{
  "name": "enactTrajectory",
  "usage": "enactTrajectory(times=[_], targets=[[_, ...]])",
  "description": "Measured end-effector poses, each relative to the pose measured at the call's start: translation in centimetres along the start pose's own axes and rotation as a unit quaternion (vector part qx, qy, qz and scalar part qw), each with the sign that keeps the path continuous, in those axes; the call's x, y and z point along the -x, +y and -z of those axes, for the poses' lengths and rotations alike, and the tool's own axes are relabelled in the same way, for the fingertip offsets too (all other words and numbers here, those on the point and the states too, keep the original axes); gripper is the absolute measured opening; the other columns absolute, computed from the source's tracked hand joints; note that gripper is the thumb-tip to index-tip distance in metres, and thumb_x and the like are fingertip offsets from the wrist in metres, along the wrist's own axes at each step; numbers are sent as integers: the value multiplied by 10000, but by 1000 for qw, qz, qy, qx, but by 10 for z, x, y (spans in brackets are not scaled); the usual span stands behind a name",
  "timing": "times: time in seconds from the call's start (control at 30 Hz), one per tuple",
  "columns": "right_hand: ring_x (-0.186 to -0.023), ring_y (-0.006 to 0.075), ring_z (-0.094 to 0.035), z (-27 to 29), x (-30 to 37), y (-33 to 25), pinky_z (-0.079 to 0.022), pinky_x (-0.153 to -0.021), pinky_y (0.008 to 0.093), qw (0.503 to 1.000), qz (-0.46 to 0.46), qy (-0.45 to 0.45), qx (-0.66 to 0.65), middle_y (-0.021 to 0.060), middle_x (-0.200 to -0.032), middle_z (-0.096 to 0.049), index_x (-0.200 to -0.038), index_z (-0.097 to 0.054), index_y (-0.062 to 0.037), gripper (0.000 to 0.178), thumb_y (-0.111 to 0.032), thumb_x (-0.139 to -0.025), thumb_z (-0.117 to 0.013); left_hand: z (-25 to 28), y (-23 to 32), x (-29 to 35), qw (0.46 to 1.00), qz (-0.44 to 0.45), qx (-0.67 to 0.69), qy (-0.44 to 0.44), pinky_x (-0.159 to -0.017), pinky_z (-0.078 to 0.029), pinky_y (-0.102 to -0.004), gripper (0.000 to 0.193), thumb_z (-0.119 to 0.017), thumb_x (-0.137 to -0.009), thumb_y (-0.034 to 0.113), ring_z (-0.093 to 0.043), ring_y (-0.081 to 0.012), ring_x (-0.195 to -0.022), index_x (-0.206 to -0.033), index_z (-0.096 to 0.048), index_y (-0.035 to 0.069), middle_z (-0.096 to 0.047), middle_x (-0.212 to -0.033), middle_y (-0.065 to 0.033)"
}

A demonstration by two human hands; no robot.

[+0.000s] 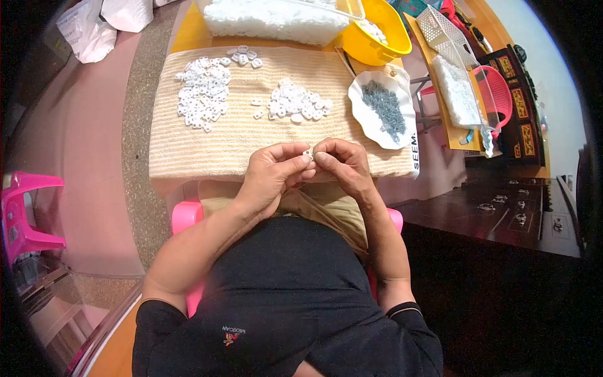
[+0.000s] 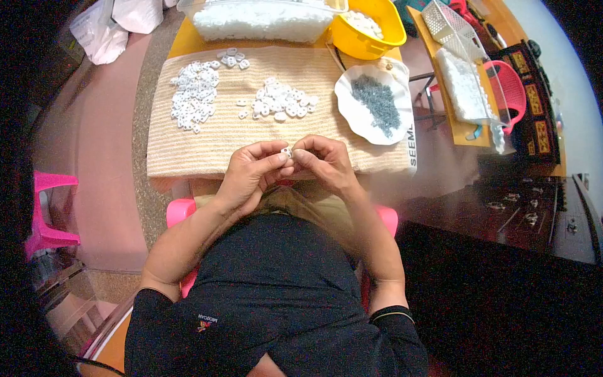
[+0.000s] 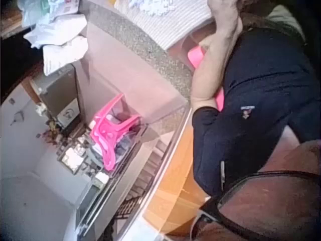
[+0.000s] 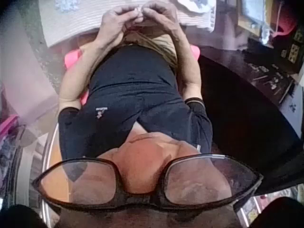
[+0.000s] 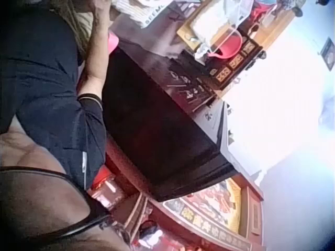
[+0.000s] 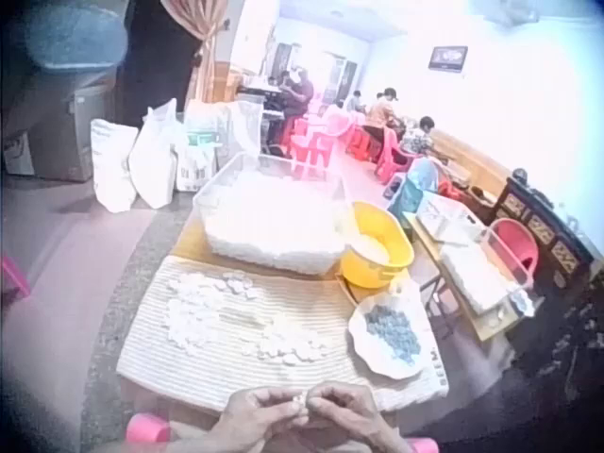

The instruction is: The recorder is assembling small white plastic components by fitting them together by hand.

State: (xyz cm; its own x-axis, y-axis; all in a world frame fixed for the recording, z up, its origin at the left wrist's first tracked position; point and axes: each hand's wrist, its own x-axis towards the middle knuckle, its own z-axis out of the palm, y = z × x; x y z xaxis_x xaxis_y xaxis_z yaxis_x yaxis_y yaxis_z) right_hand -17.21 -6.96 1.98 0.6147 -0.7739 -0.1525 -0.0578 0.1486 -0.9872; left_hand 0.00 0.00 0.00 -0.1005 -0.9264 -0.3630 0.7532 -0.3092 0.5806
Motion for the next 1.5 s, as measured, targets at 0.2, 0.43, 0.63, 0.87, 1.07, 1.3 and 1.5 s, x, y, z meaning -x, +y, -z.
enactTrajectory(times=[0.2,0.43,0.63,0.87,1.07,1.3,1.5], targets=[[-781,57,-550,-3,1,-2,-455,-694,198,1000,10,4,19,5,-862,-618,-910,-631,14,100,-85,-907,-616,-1,1,2,1000,3,-12,3,-742,-576,-254,197,-620,-870,8,-662,-148,-789,-1060,-597,-37,-662,-924,-107],[-784,59,-546,-1,1,1,-450,-705,201,1000,5,7,24,5,-855,-618,-907,-627,15,117,-99,-915,-607,-3,2,3,1000,4,-26,6,-740,-578,-261,185,-619,-869,6,-661,-151,-781,-1048,-599,-35,-660,-918,-109],[-784,58,-541,2,0,2,-448,-700,201,1000,-8,-3,12,3,-847,-616,-893,-621,12,130,-114,-919,-604,-2,1,2,1000,3,-20,4,-740,-577,-260,184,-625,-868,11,-660,-150,-785,-1046,-600,-31,-660,-912,-107],[-794,65,-550,4,-1,4,-456,-720,206,1000,6,-12,19,7,-845,-618,-892,-622,11,128,-115,-915,-613,-3,1,2,1000,5,-17,1,-739,-578,-258,185,-629,-868,18,-659,-148,-785,-1045,-601,-30,-660,-922,-106],[-802,72,-565,6,-1,11,-468,-731,211,999,17,9,29,16,-866,-625,-895,-625,17,117,-99,-908,-619,-3,3,2,1000,10,-17,1,-734,-581,-255,188,-629,-867,15,-659,-145,-780,-1047,-599,-30,-660,-923,-109],[-800,71,-564,5,-2,9,-470,-724,208,998,26,-1,53,17,-875,-622,-905,-622,19,118,-99,-911,-618,-4,3,3,1000,8,-15,-1,-731,-582,-256,187,-627,-867,12,-659,-145,-779,-1048,-598,-28,-660,-921,-109],[-785,61,-552,3,0,6,-461,-703,201,999,18,-6,25,12,-859,-617,-906,-620,21,118,-95,-920,-602,-4,3,3,1000,10,-26,1,-735,-580,-263,184,-620,-874,17,-660,-143,-777,-1051,-598,-26,-659,-917,-104]])
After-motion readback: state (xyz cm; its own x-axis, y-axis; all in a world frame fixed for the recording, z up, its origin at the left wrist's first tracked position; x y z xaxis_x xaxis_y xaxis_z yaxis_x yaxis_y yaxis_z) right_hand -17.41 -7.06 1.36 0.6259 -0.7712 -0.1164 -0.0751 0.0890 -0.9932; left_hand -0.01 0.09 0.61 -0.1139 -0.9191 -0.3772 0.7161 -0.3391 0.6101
